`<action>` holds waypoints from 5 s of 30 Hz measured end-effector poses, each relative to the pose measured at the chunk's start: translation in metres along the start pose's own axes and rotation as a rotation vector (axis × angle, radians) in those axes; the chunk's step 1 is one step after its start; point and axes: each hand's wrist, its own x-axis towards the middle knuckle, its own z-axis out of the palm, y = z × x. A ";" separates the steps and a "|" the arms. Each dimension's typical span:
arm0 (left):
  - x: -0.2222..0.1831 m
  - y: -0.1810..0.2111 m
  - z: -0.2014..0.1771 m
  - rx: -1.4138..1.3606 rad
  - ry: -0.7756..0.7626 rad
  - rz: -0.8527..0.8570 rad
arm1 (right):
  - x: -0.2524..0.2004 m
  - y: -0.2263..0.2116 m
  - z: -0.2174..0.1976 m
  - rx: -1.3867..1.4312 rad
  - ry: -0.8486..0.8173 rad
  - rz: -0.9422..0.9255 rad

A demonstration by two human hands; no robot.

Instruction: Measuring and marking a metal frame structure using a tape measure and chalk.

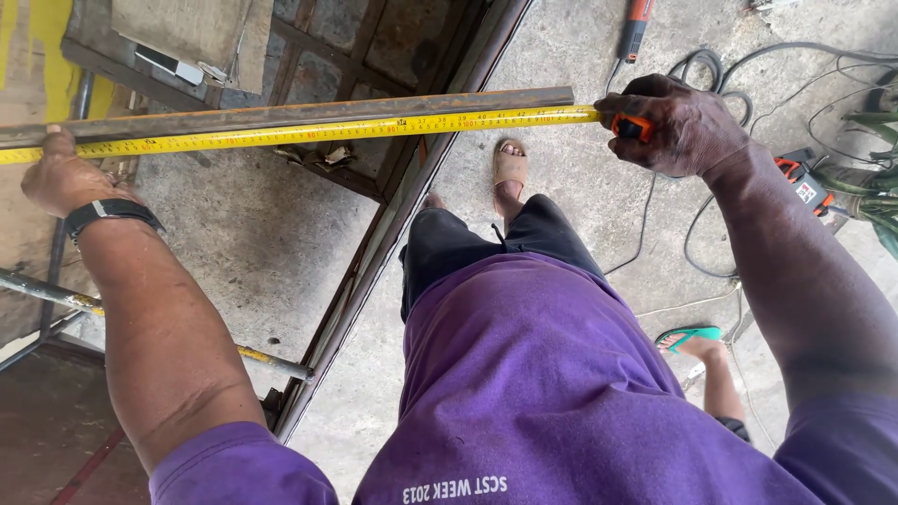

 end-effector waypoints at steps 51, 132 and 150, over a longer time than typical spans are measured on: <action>0.003 -0.032 -0.003 -0.218 -0.155 0.074 | 0.038 -0.016 -0.014 0.101 -0.324 0.233; -0.224 -0.258 -0.098 0.109 -0.533 0.689 | 0.054 -0.015 -0.034 0.119 -0.503 0.244; -0.173 -0.231 -0.083 -0.284 -0.437 0.074 | 0.025 0.032 0.009 0.133 -0.329 0.300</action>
